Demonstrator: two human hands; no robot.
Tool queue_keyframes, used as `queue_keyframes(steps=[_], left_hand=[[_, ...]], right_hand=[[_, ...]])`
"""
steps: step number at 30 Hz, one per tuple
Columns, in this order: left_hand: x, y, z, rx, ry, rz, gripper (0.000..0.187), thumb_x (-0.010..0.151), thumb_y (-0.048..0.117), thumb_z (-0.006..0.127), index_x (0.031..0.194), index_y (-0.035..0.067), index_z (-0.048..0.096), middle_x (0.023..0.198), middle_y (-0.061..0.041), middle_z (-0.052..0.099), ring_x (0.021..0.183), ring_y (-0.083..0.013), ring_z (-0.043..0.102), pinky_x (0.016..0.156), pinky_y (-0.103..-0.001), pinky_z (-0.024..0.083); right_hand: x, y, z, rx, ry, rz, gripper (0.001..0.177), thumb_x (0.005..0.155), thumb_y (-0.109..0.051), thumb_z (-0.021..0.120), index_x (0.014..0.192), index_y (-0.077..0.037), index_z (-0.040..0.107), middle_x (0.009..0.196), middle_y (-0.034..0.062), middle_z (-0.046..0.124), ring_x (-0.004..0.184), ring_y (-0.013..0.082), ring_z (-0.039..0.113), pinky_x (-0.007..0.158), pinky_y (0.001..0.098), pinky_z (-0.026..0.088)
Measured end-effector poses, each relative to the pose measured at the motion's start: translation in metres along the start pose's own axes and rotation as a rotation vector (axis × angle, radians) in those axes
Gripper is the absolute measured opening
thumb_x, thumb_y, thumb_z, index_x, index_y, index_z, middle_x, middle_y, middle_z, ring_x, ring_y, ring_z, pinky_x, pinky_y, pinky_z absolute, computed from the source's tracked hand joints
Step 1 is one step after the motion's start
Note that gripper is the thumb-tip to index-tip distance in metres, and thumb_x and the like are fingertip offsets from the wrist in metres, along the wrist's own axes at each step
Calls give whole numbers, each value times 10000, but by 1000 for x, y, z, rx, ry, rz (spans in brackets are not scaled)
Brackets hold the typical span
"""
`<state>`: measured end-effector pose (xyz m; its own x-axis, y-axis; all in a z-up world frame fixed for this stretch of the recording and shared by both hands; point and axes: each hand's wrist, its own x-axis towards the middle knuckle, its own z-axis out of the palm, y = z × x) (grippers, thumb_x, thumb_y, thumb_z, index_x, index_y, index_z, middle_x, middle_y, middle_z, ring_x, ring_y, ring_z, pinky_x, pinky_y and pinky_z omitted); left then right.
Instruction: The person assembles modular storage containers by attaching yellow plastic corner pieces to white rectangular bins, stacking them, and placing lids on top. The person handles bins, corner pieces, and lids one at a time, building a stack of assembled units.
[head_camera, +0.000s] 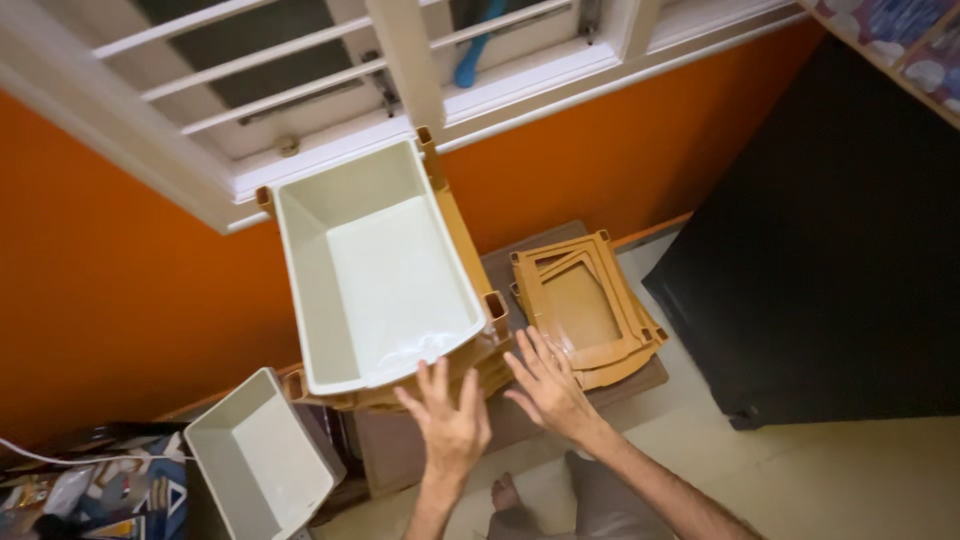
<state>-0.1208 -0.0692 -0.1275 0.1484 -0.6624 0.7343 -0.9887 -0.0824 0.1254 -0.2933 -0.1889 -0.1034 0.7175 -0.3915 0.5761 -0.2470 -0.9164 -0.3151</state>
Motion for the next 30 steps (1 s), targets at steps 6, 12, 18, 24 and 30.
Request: queue_keyframes(steps=[6,12,18,24,30], left_hand=[[7,86,38,-324,-398,-83,376,818,78,699,1189,24,670,1526,-315,340,1482,-494,233,1130,-763,88],[-34,123,129,-365,-625,-430,341,834,140,717,1131,-14,651,1539,-325,298,1479,-508,227,1109,-733,205],[-106,130,234,-308,-1004,-985,558,852,389,784,1280,66,632,1481,-265,440,1335,-435,482,1130,-560,362],[-125,126,285,-471,-776,-1576,553,788,370,837,1232,70,699,1229,-181,733,1159,-309,691,997,-387,518],[-132,116,308,-683,-569,-1571,561,792,350,796,1237,15,739,1182,-175,797,1106,-301,728,971,-391,530]], right_hand=[[-34,72,-24,67,-50,121,780,806,-183,806,1482,-30,450,1599,296,320,1480,494,307,1144,583,309],[-107,161,-12,90,-152,355,731,794,-166,803,1447,-54,494,1598,282,302,1493,468,255,1134,570,293],[-194,258,29,90,-294,683,622,798,-224,809,1338,-25,573,1580,302,304,1485,460,254,1138,544,315],[-228,325,58,206,-405,955,674,788,-320,837,1333,-5,597,1452,248,541,1377,393,482,1127,426,410],[-231,370,86,368,-375,1324,703,784,-378,844,1342,-10,625,1286,183,699,1194,298,666,1017,376,516]])
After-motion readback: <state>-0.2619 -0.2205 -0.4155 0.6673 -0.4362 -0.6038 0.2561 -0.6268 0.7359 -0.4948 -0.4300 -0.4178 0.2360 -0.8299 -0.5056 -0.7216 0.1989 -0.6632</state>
